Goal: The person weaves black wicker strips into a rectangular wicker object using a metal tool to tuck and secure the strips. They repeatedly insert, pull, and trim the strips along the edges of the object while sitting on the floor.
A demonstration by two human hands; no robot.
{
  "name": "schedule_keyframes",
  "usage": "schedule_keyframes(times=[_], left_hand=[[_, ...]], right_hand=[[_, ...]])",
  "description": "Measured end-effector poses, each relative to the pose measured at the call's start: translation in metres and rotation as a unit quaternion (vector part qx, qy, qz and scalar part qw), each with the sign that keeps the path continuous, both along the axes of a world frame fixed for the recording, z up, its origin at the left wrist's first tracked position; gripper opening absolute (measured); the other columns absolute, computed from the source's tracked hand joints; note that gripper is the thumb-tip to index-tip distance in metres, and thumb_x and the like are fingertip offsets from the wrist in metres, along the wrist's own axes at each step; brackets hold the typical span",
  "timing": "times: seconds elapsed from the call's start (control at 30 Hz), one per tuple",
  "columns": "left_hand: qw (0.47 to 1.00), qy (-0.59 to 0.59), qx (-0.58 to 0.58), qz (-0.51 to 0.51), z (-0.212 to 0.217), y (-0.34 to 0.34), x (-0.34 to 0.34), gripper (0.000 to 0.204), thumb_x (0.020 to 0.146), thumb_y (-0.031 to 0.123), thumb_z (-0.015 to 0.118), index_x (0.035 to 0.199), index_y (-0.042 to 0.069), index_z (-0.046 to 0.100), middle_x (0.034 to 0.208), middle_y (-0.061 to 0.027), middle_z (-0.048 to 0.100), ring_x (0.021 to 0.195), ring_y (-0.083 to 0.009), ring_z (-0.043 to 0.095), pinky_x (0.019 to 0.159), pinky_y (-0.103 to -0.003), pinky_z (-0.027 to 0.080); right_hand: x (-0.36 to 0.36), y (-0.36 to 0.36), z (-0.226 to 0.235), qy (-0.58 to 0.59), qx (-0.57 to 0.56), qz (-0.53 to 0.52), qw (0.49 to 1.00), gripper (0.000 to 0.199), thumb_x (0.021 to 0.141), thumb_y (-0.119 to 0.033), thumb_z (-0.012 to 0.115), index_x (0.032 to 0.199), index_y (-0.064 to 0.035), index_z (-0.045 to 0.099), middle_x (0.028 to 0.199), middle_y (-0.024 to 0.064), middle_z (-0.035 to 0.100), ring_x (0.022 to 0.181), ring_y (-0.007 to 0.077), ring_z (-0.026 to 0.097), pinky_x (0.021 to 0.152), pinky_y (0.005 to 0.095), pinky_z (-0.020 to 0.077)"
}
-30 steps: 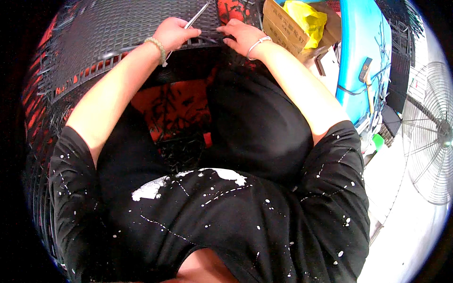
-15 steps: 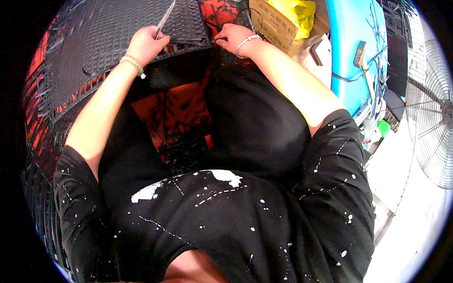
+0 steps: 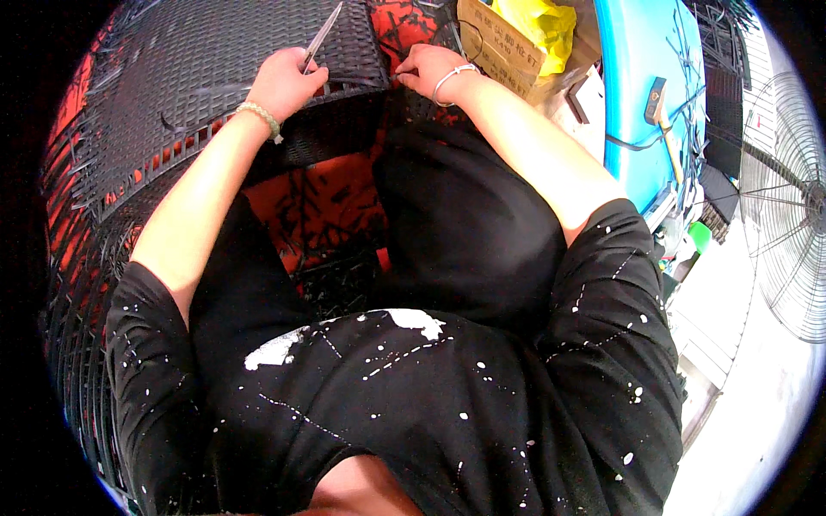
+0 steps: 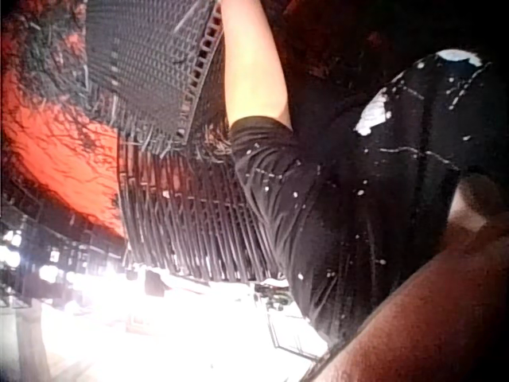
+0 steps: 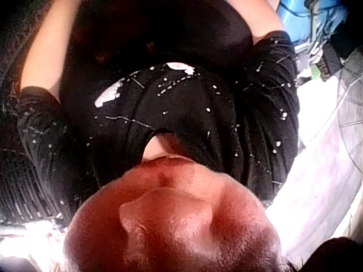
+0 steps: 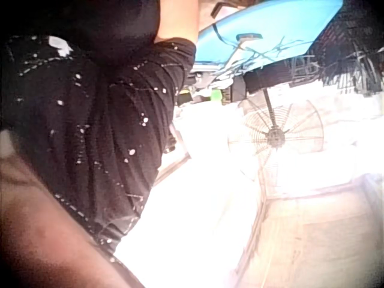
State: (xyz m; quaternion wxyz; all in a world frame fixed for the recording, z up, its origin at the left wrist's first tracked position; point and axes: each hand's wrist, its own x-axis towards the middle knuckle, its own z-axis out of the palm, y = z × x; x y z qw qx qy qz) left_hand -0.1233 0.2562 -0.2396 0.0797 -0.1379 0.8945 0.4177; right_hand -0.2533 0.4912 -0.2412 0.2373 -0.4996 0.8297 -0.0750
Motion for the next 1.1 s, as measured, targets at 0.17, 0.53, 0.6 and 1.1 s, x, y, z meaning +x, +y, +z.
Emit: schedule_keyframes(times=[0.17, 0.53, 0.6, 1.1], left_hand=[[0.997, 0.059, -0.036, 0.016, -0.007, 0.004, -0.001, 0.027, 0.073, 0.028, 0.064, 0.073, 0.001, 0.06, 0.067, -0.016, 0.062, 0.07, -0.0308, 0.063, 0.07, -0.039, 0.049], [1.0, 0.022, -0.006, -0.008, -0.006, 0.008, -0.004, 0.032, 0.074, 0.033, 0.067, 0.078, 0.001, 0.063, 0.073, -0.016, 0.063, 0.075, -0.0301, 0.063, 0.073, -0.038, 0.049], [0.999, 0.032, -0.013, -0.01, -0.007, 0.008, -0.003, 0.031, 0.074, 0.032, 0.066, 0.078, 0.001, 0.063, 0.075, -0.0169, 0.063, 0.077, -0.0316, 0.063, 0.073, -0.039, 0.049], [0.999, 0.036, -0.029, -0.018, 0.005, 0.02, -0.002, 0.03, 0.071, 0.029, 0.064, 0.073, -0.001, 0.058, 0.075, -0.0207, 0.061, 0.075, -0.036, 0.061, 0.071, -0.041, 0.049]], right_hand=[[0.001, -0.002, 0.002, 0.002, -0.008, -0.005, 1.0, 0.022, 0.082, -0.021, 0.062, 0.098, -0.007, 0.068, 0.091, 0.013, 0.06, 0.092, 0.0306, 0.058, 0.083, 0.0361, 0.0472], [0.005, -0.008, 0.006, 0.013, -0.004, 0.003, 1.0, 0.024, 0.084, -0.027, 0.06, 0.099, -0.0093, 0.069, 0.095, 0.0135, 0.06, 0.093, 0.0318, 0.058, 0.085, 0.0383, 0.0464], [0.007, -0.009, 0.008, 0.015, -0.003, -0.002, 1.0, 0.025, 0.084, -0.027, 0.06, 0.102, -0.0108, 0.068, 0.096, 0.0135, 0.06, 0.093, 0.0317, 0.059, 0.085, 0.0384, 0.0465], [0.011, -0.012, 0.005, 0.018, -0.016, 0.038, 0.999, 0.036, 0.082, -0.021, 0.063, 0.118, -0.0217, 0.06, 0.089, 0.0103, 0.056, 0.085, 0.0297, 0.058, 0.078, 0.0382, 0.0489]])
